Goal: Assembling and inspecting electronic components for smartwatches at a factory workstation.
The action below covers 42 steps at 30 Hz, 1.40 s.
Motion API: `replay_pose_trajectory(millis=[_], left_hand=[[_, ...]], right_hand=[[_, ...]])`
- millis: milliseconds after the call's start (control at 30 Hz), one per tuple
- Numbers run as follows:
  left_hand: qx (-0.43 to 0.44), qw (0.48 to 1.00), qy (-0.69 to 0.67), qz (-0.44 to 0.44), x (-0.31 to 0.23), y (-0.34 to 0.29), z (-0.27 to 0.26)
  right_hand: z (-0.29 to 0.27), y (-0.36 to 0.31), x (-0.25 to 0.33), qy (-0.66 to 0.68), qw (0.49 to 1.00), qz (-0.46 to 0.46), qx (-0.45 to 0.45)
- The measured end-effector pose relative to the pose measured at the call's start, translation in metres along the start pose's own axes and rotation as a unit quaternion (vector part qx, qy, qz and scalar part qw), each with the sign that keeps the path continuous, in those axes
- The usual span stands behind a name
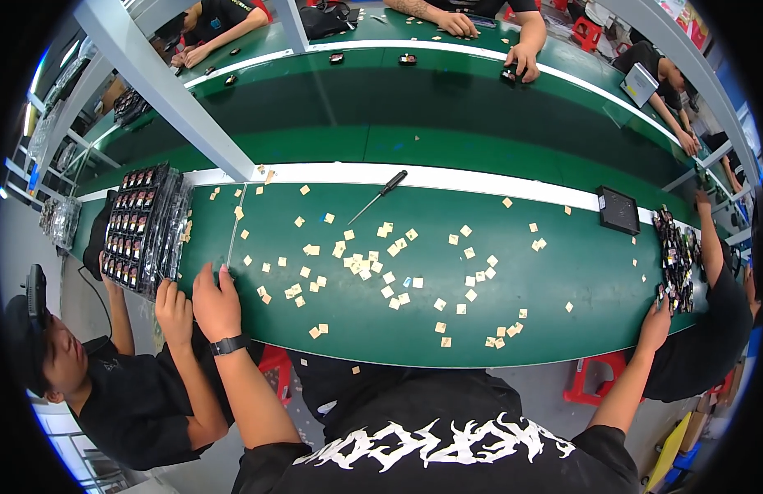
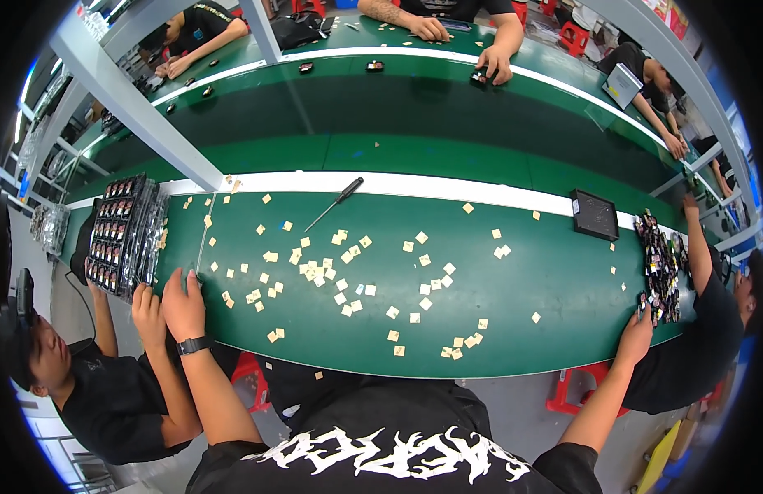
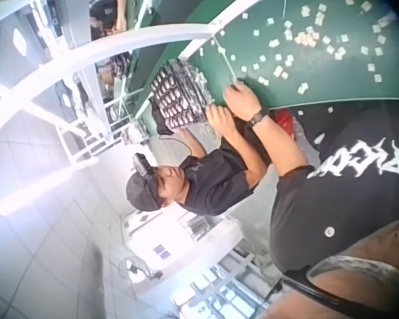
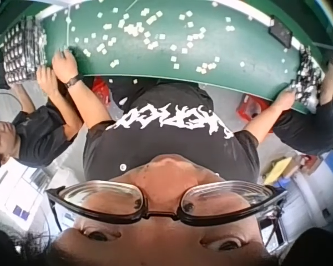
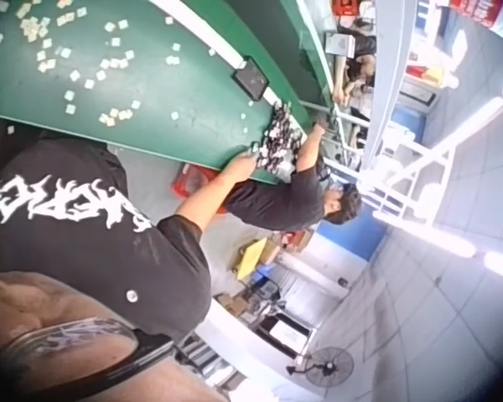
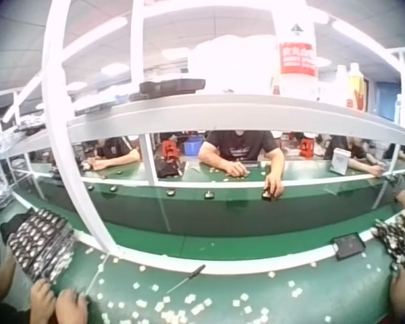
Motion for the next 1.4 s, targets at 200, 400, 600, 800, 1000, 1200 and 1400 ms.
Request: replay_pose_trajectory(millis=[200, 400, 600, 800, 1000, 1200, 1400], left_hand=[[0.009, 1.0, -0.023, 0.002, -0.032, -0.012, -0.014], [0.034, 0.986, -0.156, 0.043, -0.067, -0.036, -0.014], [0.092, 0.95, -0.298, -0.013, -0.077, -0.044, -0.02], [0.129, 0.871, -0.473, 0.023, -0.11, -0.031, -0.06], [0.081, 0.829, -0.542, 0.116, -0.138, -0.023, -0.1], [0.159, 0.807, -0.563, 0.086, -0.157, -0.056, -0.071], [0.367, 0.769, -0.51, 0.122, -0.188, -0.139, -0.019]], right_hand=[[0.014, 0.019, -0.016, -0.063, 0.997, -0.005, -0.044], [0.013, 0.025, -0.01, -0.02, 0.996, -0.08, -0.046], [0.012, 0.026, 0.005, -0.015, 0.996, -0.08, -0.049], [0.004, 0.015, 0.005, 0.007, 0.991, -0.093, -0.1], [0.012, 0.011, -0.008, 0.059, 0.993, -0.062, -0.079], [0.011, 0.004, -0.033, 0.136, 0.984, -0.018, -0.118], [-0.01, -0.023, 0.003, 0.21, 0.972, 0.012, -0.107]])
Point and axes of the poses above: each hand's wrist, its own y-axis towards the middle knuckle, its own z-axis out of the palm, x = y × z, the point moved 7 cm from there along y, towards the middle knuckle, and after that the axes turned 6 degrees about -z, right-handed, at the moved point
